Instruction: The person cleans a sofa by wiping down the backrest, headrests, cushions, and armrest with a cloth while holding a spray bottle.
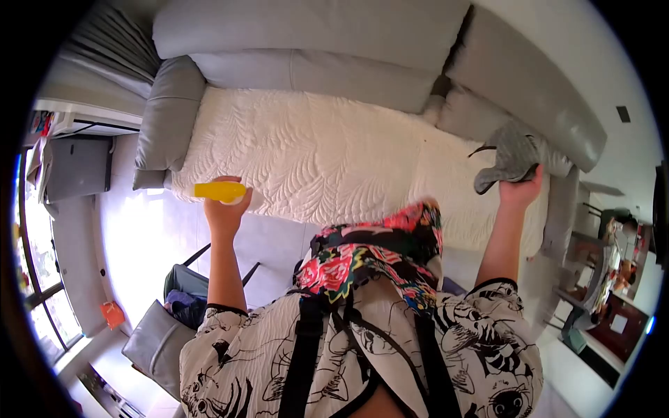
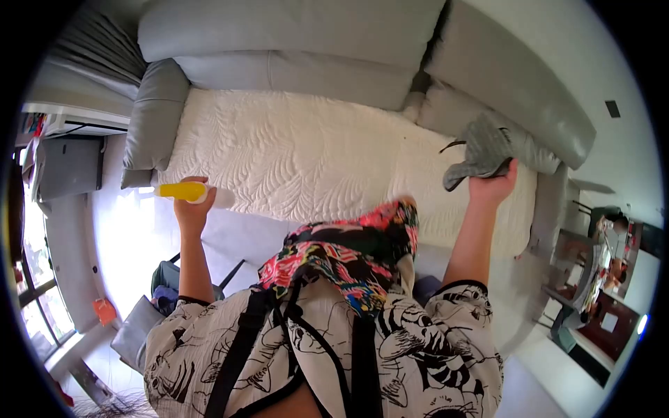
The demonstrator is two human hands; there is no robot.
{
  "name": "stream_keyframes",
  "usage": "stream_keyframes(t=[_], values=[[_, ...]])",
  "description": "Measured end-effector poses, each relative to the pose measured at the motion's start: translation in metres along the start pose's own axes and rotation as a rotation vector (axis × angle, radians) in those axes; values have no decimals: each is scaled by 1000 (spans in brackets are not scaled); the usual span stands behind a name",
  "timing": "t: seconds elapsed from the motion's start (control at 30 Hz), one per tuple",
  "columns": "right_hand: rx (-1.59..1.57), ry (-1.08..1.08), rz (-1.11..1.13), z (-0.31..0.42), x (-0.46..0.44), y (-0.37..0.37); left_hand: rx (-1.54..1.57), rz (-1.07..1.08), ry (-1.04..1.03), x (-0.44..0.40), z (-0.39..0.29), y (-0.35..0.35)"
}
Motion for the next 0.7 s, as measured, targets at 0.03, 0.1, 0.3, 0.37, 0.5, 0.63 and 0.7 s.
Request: stream_keyframes(t=[0.03,0.1,0.3,0.37,0.5,0.63,0.7], values=[[9,10,-16,11,1,15,6,20,3,-3,2,-2],[2,69,63,35,2,28,138,10,62,-9,10,-5],[40,104,-120,49,-10,79,326,-27,52,-12,19,-9],[25,100,-60,42,-59,91,432,-78,-1,-14,32,-1],[130,127,-40,14,-177,81,315,-212,97,-26,51,16],[345,305,-199,14,-255,51,-81,-229,161,-59,33,9],[387,355,-206,30,-293,42,-74,-270,107,-65,20,5]])
Point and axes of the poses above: each hand's wrist, its own x-axis away from the middle knuckle, its own y-axis out of the back of the hand, z = x × y, the point moved 10 cm from there along -x, towards the middle knuckle, and after that the axes turned 2 degrees about z, right-handed, at the moved point
